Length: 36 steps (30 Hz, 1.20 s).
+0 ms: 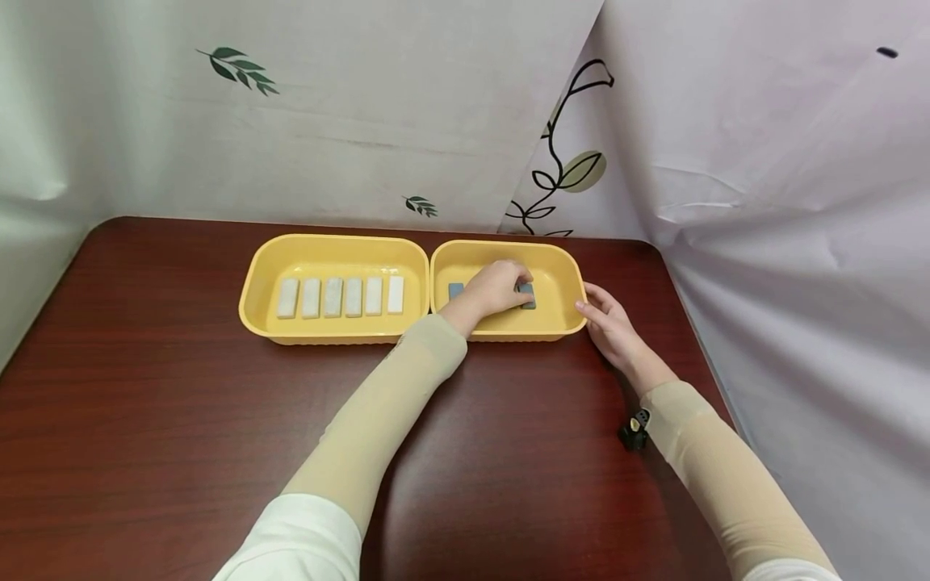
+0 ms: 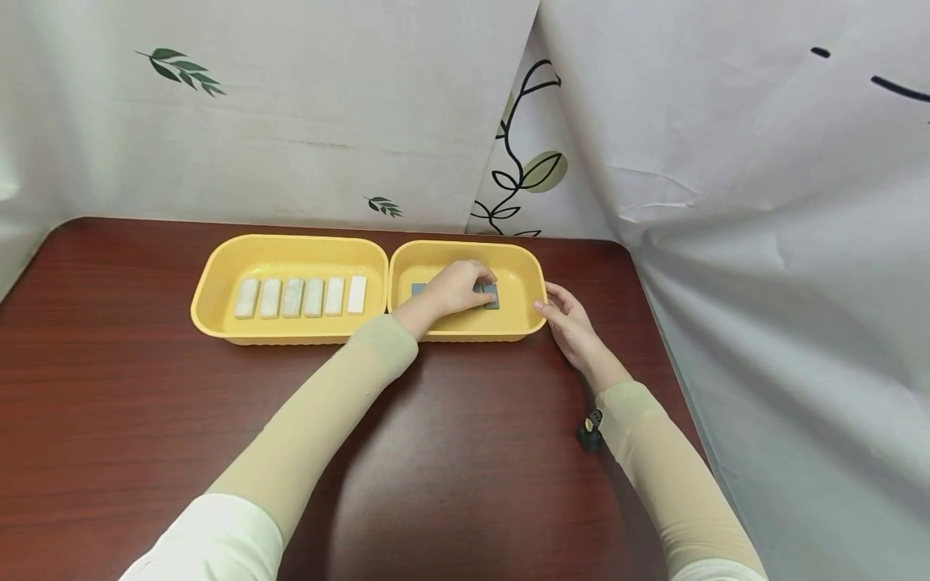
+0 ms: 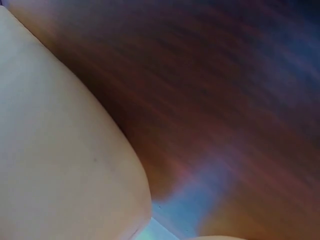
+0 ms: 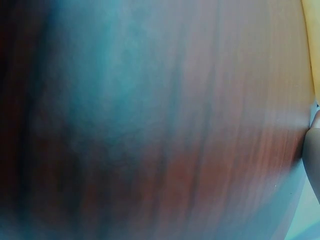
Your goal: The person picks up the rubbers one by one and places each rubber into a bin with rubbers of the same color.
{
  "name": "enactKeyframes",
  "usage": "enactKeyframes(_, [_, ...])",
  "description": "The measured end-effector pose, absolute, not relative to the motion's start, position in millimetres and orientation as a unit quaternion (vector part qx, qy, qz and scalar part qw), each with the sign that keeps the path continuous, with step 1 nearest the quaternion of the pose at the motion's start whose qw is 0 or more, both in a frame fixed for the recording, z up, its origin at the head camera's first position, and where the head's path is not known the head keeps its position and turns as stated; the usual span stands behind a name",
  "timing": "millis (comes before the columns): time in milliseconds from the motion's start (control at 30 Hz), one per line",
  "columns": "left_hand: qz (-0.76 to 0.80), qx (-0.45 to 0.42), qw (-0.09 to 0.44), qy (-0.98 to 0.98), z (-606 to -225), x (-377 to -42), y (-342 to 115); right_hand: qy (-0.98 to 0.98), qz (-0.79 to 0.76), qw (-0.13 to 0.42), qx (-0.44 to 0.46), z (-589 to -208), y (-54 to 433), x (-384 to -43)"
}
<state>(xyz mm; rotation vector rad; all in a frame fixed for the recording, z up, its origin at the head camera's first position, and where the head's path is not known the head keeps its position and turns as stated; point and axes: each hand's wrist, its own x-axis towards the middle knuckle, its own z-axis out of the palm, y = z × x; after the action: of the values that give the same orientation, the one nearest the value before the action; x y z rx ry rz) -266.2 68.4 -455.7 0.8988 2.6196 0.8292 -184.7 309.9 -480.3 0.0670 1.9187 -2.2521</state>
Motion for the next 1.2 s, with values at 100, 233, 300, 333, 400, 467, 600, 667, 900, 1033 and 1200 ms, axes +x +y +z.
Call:
enactKeyframes(100, [0.289,0.305,0.122,0.899,-455.8,-266.2,67.8,0.646,-0.757,0.092,0.022,-479.6,308.8,-184.4])
enactKeyframes(233, [0.296,0.301,0.114,0.900,-455.0,-266.5,67.4,0.642,-0.761,0.089,0.024,-478.7,308.7,-183.4])
enactKeyframes(300, [0.295,0.302,0.108,0.900,-454.2,-267.2,67.4,0.640,-0.763,0.088,0.025,-478.6,309.1,-182.8])
enactKeyframes(333, [0.294,0.304,0.104,0.900,-453.7,-267.5,67.3,0.640,-0.763,0.089,0.024,-478.7,309.3,-182.6])
enactKeyframes(400, [0.295,0.307,0.097,0.900,-452.3,-267.7,66.9,0.640,-0.763,0.090,0.021,-478.7,309.4,-182.3])
enactKeyframes(467, [0.300,0.310,0.091,0.898,-450.4,-267.5,65.9,0.641,-0.763,0.088,0.018,-478.8,309.2,-182.2])
enactKeyframes(600, [0.304,0.317,0.085,0.894,-445.6,-265.5,61.8,0.640,-0.764,0.084,0.011,-479.0,308.7,-182.8])
enactKeyframes(667, [0.302,0.323,0.083,0.893,-442.4,-263.9,58.2,0.641,-0.763,0.084,0.011,-479.0,308.5,-183.0])
enactKeyframes(900, [0.283,0.355,0.054,0.890,-429.7,-259.4,40.3,0.642,-0.761,0.091,0.018,-478.4,310.0,-182.6])
enactKeyframes(1033, [0.253,0.370,0.050,0.893,-422.4,-256.4,25.6,0.641,-0.762,0.092,0.017,-478.9,310.2,-182.4])
enactKeyframes(1200, [0.206,0.379,0.045,0.901,-412.8,-251.3,2.2,0.636,-0.767,0.085,0.013,-479.7,309.1,-182.5])
